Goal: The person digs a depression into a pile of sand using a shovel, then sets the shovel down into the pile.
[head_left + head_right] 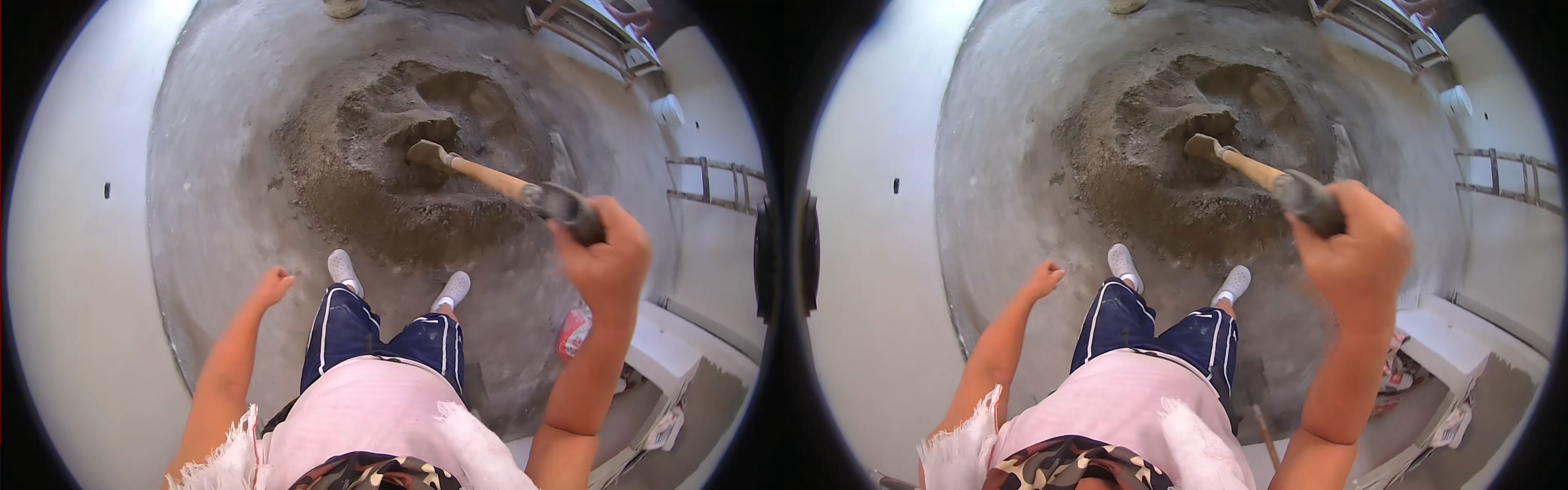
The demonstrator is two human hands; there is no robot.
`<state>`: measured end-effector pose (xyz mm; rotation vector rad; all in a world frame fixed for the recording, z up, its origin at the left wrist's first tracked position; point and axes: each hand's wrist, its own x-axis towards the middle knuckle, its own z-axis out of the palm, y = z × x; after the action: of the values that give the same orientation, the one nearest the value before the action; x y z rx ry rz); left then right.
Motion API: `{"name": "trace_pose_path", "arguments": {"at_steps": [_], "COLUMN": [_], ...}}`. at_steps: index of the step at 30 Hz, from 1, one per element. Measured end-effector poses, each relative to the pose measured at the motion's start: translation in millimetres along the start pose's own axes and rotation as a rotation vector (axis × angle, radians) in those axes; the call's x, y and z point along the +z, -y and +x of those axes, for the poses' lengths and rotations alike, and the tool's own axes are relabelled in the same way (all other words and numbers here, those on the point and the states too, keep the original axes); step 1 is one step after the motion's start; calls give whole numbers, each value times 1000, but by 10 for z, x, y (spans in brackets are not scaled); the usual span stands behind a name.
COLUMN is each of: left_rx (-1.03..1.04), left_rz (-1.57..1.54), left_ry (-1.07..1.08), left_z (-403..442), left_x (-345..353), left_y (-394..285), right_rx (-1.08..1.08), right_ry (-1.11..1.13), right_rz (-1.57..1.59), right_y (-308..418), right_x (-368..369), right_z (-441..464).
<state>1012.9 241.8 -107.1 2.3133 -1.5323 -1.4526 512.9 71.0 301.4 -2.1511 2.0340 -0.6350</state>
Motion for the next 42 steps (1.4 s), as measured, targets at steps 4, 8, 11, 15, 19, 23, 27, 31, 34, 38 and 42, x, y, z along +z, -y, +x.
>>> {"name": "trace_pose_path", "arguments": {"at_steps": [4,8,11,15,19,23,27,31,34,38,42], "left_rx": [-45,-270,-106,174,336,241,-212,-273,-216,-244,-229], "left_rz": [252,114,165,220,262,91,-410,-680,-554,-390,-441], "left_ry": [-49,160,222,255,383,587,790,871,865,780,823], "left_z": [43,118,380,494,518,471,306,345,490,600,692], "left_x": [-576,-574,-168,515,1182,1713,1899,1657,1529,1281,1213], "left_y": [441,29,-350,-1345,-2133,-2674,-3214,-3339,-3333,-3160,-3046], "right_rx": [467,672,743,745,735,721,738,749,742,759,727], "right_ry": [-114,-60,-62,-109,-161,-100,-97,-121,-101,-138,-108], "right_rz": [174,139,248,297,241,171,156,115,6,-55,-52], "right_y": [-225,-585,-661,-678,-700,-570,-193,533,996,1474,1608], "right_x": [36,497,603,636,652,654,762,1132,1396,1668,1698], "right_z": [-585,-1488,-1909,-1940,-1927,-1933,-1964,-2144,-2244,-2203,-2255]}}
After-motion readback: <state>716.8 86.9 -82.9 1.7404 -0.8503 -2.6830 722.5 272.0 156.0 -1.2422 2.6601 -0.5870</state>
